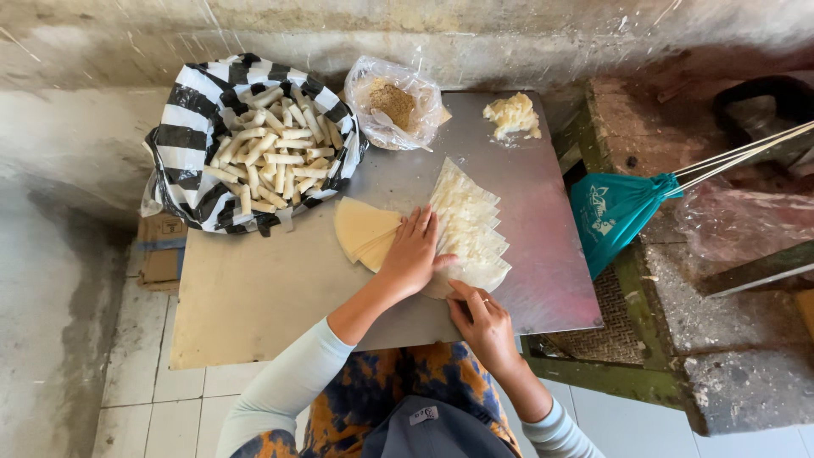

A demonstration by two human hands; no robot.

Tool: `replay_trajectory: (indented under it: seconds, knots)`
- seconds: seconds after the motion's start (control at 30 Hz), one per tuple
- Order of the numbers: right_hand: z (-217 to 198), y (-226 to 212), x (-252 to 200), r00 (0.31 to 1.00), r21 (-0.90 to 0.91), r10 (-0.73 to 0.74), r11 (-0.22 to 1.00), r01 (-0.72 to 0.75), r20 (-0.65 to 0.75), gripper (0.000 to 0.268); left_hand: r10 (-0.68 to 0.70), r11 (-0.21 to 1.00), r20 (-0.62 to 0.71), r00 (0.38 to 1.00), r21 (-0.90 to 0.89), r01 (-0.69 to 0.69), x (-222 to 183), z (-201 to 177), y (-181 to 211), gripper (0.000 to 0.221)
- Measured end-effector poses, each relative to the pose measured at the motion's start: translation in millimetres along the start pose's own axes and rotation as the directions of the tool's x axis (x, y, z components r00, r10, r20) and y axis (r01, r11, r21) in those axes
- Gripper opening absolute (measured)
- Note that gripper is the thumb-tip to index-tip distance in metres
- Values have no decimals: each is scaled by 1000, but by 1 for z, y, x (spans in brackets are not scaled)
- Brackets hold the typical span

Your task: The person prepares spring rolls by placing a square of dough on a metal table, adding filling with a spoon, and folding the dough into a roll.

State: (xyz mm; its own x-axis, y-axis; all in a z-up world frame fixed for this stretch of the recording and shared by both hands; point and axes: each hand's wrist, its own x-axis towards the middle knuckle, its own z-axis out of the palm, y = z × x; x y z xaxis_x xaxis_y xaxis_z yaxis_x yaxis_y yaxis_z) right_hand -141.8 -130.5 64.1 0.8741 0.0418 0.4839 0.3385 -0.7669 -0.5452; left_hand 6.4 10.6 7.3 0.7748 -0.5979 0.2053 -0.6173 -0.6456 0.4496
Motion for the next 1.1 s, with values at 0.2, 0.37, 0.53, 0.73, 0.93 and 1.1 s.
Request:
replay_trajectory:
  seconds: [0.2,0.37,0.53,0.73,0.93,1.1]
  knots:
    - [2,1,-3,999,10,46,999,-46,-26,42,57,963,-333,941,-229,-139,5,-26,10,45]
    - [1,2,-6,998,10,39,999,-39,-46,40,-113,961,-315,942,-275,23,4,-78,-7,33]
    - [-1,6,-8,998,18,43,999,-42,-36,38,38,998,47,998,-51,-35,-12,-115,-70,58]
    - [-7,3,-3,999,10,-23,1000,24,-36,35,-192,981,406,894,98,167,12,-109,-114,60]
    - [-10,0,-1,1000,23,3,1000,-3,16,36,-187,981,609,771,164,108,61,-86,-161,75]
    - [-8,6,-4,999,27,-32,999,32,-18,34,-198,980,540,818,122,156,52,-91,-137,65]
